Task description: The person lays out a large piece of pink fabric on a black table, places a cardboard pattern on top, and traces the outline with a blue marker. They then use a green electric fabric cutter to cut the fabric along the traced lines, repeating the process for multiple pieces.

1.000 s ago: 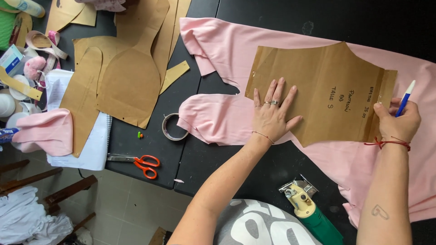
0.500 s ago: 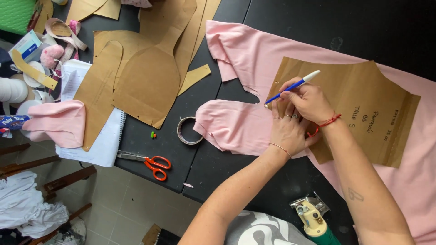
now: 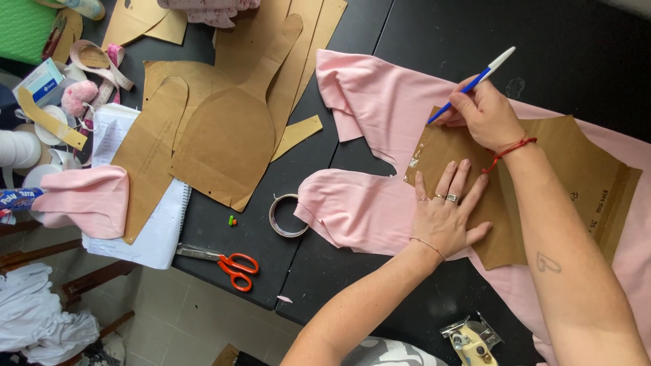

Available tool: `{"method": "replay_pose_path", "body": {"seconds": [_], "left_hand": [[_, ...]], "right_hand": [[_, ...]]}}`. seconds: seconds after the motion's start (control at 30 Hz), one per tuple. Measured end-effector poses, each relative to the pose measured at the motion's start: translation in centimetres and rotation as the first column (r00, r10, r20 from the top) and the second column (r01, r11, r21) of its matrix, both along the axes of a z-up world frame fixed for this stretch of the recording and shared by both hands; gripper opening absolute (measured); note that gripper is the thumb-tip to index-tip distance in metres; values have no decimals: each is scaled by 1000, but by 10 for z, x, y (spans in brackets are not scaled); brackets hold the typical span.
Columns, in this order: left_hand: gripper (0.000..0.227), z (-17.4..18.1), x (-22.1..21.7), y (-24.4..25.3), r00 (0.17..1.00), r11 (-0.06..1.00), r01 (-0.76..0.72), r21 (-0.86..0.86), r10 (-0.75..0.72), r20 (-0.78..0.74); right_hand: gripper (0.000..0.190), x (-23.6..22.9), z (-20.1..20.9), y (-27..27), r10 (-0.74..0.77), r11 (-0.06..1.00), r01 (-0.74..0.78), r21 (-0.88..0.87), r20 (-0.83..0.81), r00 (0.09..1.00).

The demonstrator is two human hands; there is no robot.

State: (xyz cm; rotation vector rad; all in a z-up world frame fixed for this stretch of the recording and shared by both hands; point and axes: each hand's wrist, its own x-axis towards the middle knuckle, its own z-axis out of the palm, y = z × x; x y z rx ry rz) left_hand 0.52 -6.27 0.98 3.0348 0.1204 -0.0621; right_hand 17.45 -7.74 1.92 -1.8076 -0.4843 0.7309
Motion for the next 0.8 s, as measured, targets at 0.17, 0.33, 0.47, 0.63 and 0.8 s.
{"method": "replay_pose_path", "body": {"seconds": [0.17, 0.33, 0.47, 0.63, 0.8], "left_hand": [[75, 2, 1, 0, 1000, 1000, 22, -6, -22, 12], [72, -6, 1, -4, 996, 988, -8, -152, 22, 90], [73, -8, 2, -5, 992, 986, 20, -165, 0, 124], [75, -4, 3, -6, 985, 978, 35, -204, 2, 174], [74, -10, 2, -11, 987, 969, 29, -247, 11, 160]], "right_hand": [[15, 7, -19, -8, -190, 967, 194, 167, -42, 981], [15, -13, -39, -22, -420, 874, 406, 268, -7, 908], [15, -21, -35, -27, -446, 864, 412, 290, 61, 893], [16, -22, -17, -63, -524, 842, 490, 226, 125, 843], [11, 0, -29, -127, -596, 796, 564, 217, 121, 794]]}}
